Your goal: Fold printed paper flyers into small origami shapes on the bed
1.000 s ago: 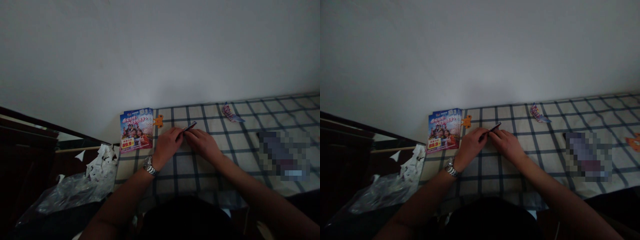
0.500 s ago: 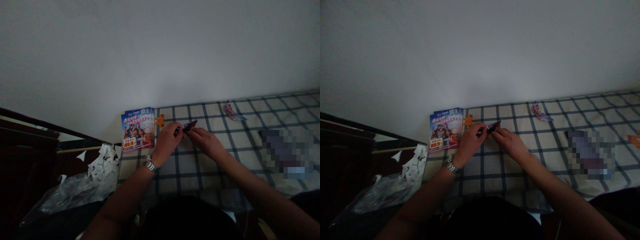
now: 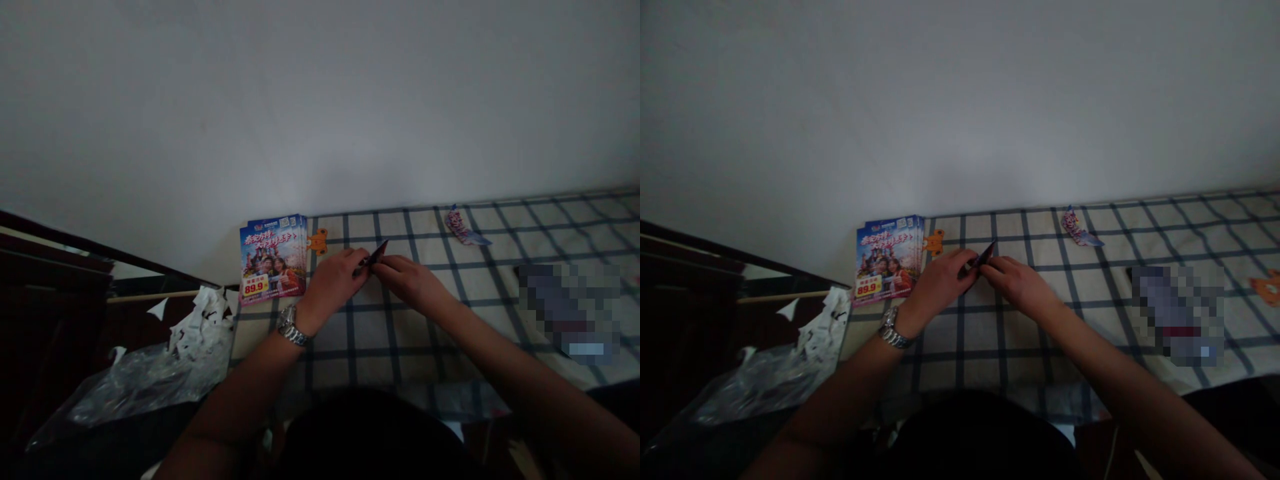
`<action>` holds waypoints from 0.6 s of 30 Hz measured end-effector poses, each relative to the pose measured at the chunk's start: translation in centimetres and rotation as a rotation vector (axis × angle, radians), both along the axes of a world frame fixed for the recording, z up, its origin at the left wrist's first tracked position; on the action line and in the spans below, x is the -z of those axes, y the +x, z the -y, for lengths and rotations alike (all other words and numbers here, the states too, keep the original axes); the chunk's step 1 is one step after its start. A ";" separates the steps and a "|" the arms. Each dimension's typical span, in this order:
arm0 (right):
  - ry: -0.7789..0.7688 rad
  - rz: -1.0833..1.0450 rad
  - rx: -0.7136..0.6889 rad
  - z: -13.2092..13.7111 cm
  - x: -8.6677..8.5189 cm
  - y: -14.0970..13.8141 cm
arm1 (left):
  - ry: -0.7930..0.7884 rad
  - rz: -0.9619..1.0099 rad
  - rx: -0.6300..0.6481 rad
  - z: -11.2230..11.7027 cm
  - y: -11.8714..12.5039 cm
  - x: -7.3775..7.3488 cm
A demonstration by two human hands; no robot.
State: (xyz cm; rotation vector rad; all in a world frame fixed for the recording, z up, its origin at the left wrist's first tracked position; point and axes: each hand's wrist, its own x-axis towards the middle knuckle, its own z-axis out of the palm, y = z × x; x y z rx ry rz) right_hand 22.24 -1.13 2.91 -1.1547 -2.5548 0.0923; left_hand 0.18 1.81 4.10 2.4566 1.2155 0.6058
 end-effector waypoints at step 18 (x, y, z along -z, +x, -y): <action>-0.022 -0.058 -0.031 -1.5 1.0 -0.3 | -0.150 0.219 -0.184 -1.1 0.2 0.9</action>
